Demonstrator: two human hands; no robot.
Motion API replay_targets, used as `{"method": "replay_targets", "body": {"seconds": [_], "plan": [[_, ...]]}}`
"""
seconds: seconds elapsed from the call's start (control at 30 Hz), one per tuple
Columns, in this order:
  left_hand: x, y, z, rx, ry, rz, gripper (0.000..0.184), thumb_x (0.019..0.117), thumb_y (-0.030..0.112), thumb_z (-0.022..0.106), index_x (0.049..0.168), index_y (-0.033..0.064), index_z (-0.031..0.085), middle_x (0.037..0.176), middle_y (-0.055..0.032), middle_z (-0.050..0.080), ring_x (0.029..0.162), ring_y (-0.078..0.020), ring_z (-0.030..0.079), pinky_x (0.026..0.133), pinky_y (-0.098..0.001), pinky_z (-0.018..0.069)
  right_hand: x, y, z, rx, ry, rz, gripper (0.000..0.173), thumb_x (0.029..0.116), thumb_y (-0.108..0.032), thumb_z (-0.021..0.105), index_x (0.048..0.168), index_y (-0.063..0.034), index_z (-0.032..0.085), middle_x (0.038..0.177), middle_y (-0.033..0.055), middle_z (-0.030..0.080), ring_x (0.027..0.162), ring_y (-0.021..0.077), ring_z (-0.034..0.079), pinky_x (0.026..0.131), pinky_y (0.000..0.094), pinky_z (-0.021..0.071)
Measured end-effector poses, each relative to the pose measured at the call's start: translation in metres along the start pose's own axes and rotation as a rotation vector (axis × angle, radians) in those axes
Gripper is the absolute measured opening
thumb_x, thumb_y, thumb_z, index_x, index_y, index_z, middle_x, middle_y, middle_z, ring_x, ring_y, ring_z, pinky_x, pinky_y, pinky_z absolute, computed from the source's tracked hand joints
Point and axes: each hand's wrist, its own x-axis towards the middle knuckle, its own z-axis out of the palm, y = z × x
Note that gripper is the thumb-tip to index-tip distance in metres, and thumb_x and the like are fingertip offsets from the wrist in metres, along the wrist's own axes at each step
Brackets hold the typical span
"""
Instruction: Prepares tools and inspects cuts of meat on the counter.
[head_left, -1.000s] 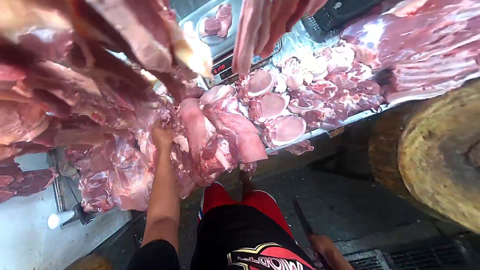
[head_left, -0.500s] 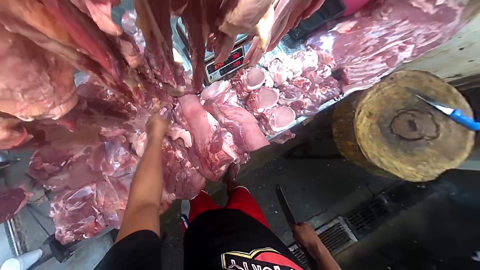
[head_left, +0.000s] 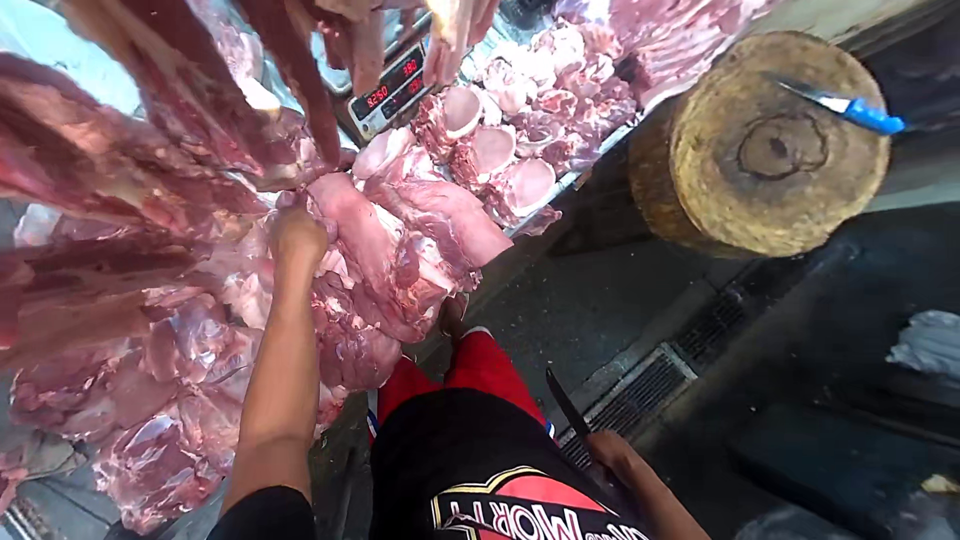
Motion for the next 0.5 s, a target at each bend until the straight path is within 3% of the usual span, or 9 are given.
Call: {"method": "replay_targets", "body": {"seconds": [0.1, 0.17, 0.23, 0.33, 0.47, 0.5], "plan": [[0.039, 0.030, 0.008, -0.001, 0.004, 0.090, 0.045, 0.0970, 0.019, 0.060, 0.137, 0.0007, 0.060, 0.129, -0.0316, 0.063, 0.124, -0.0498, 0.058, 0.102, -0.0693, 0.0453, 0.005, -0.018, -0.011, 0.038, 0.009, -0.038, 0.038, 0.1059, -0.034, 0.053, 0.109, 0.0022, 0.066, 0.083, 0.0168, 0.063, 0.066, 0.0255, 0.061, 0.065, 0.0471, 0.0539], [0.061, 0.052, 0.018, 0.056, -0.061, 0.098, 0.048, 0.1003, 0.022, 0.056, 0.143, 0.0003, 0.054, 0.137, -0.0327, 0.057, 0.130, -0.0512, 0.054, 0.105, -0.0699, 0.0427, 0.010, -0.037, -0.022, 0.101, 0.002, -0.066, 0.035, 0.1056, -0.034, 0.053, 0.109, -0.0003, 0.064, 0.077, 0.0117, 0.060, 0.060, 0.0214, 0.057, 0.058, 0.0430, 0.0526], [0.081, 0.063, 0.040, 0.071, -0.006, 0.129, 0.048, 0.1019, 0.025, 0.053, 0.145, 0.0042, 0.052, 0.142, -0.0268, 0.057, 0.131, -0.0469, 0.055, 0.106, -0.0686, 0.0433, 0.020, -0.054, -0.038, 0.127, -0.023, -0.085, 0.033, 0.1053, -0.033, 0.053, 0.110, -0.0024, 0.064, 0.073, 0.0090, 0.057, 0.056, 0.0189, 0.055, 0.055, 0.0402, 0.0512], [0.105, 0.061, 0.066, 0.067, 0.085, 0.103, 0.048, 0.0991, 0.026, 0.055, 0.144, 0.0091, 0.056, 0.146, -0.0204, 0.056, 0.132, -0.0425, 0.055, 0.106, -0.0669, 0.0442, 0.041, -0.071, -0.062, 0.081, -0.051, -0.116, 0.035, 0.1053, -0.033, 0.054, 0.114, -0.0018, 0.065, 0.081, 0.0140, 0.062, 0.062, 0.0235, 0.059, 0.060, 0.0457, 0.0538], [0.156, 0.059, 0.075, 0.157, 0.021, 0.037, 0.055, 0.0983, 0.034, 0.058, 0.148, 0.0095, 0.053, 0.149, -0.0221, 0.054, 0.139, -0.0493, 0.046, 0.108, -0.0721, 0.0391, 0.063, -0.076, -0.084, 0.149, -0.068, -0.132, 0.037, 0.1065, -0.034, 0.053, 0.121, -0.0018, 0.063, 0.083, 0.0174, 0.063, 0.064, 0.0271, 0.060, 0.061, 0.0490, 0.0535], [0.167, 0.058, 0.074, 0.184, -0.009, 0.020, 0.052, 0.0997, 0.038, 0.056, 0.143, 0.0096, 0.057, 0.143, -0.0243, 0.058, 0.136, -0.0510, 0.047, 0.105, -0.0737, 0.0401, 0.064, -0.076, -0.091, 0.173, -0.071, -0.124, 0.038, 0.1069, -0.034, 0.053, 0.123, -0.0017, 0.063, 0.086, 0.0190, 0.064, 0.066, 0.0288, 0.061, 0.063, 0.0508, 0.0538]]}}
